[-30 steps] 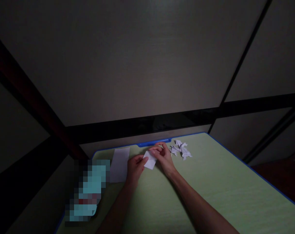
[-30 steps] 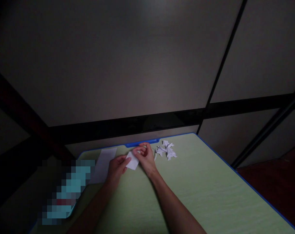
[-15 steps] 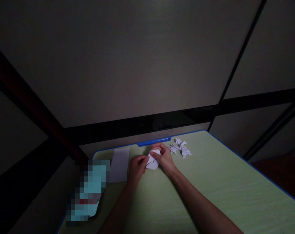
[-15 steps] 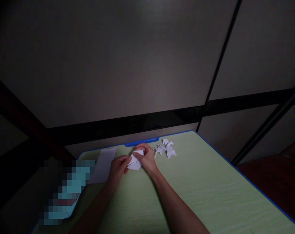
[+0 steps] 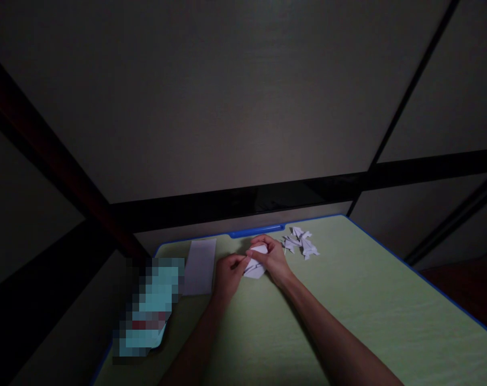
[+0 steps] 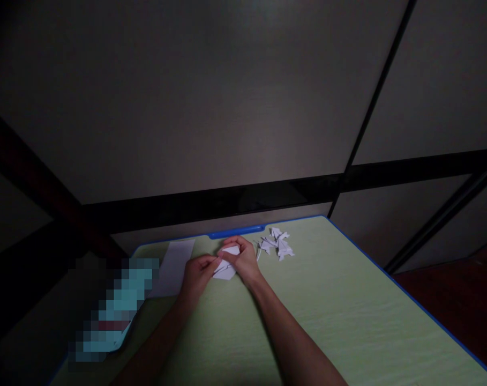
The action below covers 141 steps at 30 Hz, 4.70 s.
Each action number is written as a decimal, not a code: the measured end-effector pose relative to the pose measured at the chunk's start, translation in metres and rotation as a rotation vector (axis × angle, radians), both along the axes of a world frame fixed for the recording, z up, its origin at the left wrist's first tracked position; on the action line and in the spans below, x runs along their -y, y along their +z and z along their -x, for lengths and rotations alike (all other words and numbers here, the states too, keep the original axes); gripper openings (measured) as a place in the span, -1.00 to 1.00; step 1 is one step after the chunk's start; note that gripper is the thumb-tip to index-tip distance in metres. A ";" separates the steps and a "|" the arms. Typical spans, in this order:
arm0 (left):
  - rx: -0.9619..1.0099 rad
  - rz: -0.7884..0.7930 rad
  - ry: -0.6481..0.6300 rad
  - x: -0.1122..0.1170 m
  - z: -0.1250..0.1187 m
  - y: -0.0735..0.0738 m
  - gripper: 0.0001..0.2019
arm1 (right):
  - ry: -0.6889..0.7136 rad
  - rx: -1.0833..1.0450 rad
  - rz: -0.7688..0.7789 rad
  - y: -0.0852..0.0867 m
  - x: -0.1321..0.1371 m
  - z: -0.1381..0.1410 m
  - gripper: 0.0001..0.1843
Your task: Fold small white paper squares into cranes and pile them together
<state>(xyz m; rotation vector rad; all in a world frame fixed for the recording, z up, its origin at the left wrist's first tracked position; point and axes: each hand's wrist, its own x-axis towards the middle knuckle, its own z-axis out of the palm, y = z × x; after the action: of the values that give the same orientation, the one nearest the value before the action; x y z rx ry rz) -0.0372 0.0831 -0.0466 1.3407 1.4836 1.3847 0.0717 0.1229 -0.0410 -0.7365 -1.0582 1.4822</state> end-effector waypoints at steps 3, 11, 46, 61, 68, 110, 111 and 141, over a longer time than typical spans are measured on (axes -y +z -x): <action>0.008 0.018 -0.011 -0.001 -0.001 0.000 -0.82 | -0.020 -0.006 0.018 0.001 0.000 0.000 -0.72; 0.044 0.053 -0.012 0.000 -0.002 0.002 -0.75 | -0.092 -0.049 0.056 0.002 -0.001 -0.003 -0.64; 0.247 -0.003 0.179 -0.002 0.000 0.002 -0.73 | -0.044 -0.052 -0.080 -0.003 -0.002 -0.002 -0.82; 0.131 0.052 0.037 -0.001 -0.004 0.004 -0.82 | -0.039 0.128 -0.219 -0.009 -0.004 0.000 -0.78; 0.115 0.036 0.042 0.000 -0.003 0.003 -0.79 | -0.069 0.161 -0.349 -0.008 -0.003 -0.001 -0.81; 0.349 0.045 0.049 -0.001 0.001 0.004 -0.77 | -0.005 0.408 -0.441 -0.007 0.004 0.001 -0.62; 0.346 0.045 0.053 -0.001 0.001 0.003 -0.78 | 0.008 0.354 -0.368 -0.008 0.002 0.002 -0.63; 0.365 0.051 0.042 -0.005 0.001 -0.004 -0.78 | 0.113 0.299 -0.162 -0.006 -0.003 -0.001 -0.94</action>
<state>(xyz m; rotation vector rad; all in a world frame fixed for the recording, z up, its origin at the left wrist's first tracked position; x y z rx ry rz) -0.0382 0.0878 -0.0505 0.9667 1.2962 1.5132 0.0727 0.1259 -0.0467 -0.8096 -1.4501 1.3873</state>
